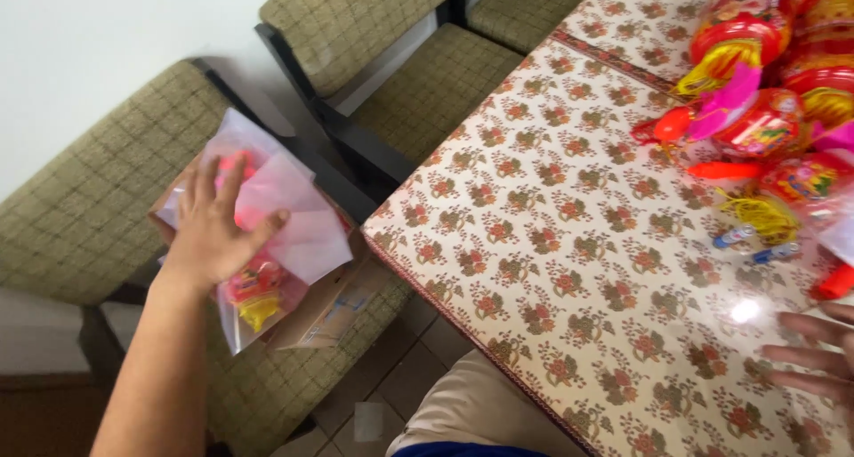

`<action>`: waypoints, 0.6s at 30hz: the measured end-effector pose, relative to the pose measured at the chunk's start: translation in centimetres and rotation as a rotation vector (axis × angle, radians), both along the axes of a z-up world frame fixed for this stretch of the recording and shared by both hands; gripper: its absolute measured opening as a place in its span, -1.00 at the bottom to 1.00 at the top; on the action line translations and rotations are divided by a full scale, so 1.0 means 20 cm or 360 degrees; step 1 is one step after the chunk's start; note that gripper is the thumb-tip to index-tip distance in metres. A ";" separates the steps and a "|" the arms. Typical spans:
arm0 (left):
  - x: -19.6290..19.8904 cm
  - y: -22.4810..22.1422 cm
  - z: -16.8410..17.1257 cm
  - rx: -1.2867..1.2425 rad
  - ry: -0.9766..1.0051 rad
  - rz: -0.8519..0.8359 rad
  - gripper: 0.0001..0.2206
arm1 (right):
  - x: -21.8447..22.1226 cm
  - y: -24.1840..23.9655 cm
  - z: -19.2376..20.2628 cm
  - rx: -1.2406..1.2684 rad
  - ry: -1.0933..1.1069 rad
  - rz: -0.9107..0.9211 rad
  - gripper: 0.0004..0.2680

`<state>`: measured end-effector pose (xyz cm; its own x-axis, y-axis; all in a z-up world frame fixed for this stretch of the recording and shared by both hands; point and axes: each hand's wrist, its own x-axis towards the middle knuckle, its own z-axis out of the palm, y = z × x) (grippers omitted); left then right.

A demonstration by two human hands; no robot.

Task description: The person organizes various plastic toy components, placing small items into plastic bags and then inserting batteries into a red lantern handle.

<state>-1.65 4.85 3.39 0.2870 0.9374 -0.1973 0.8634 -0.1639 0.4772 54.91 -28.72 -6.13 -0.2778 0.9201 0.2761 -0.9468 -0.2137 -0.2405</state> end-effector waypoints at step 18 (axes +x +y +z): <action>-0.06 0.52 -0.91 0.1489 0.2067 -0.0295 0.07 | -0.07 -0.31 0.43 -0.1074 -0.2956 -0.1964 -0.76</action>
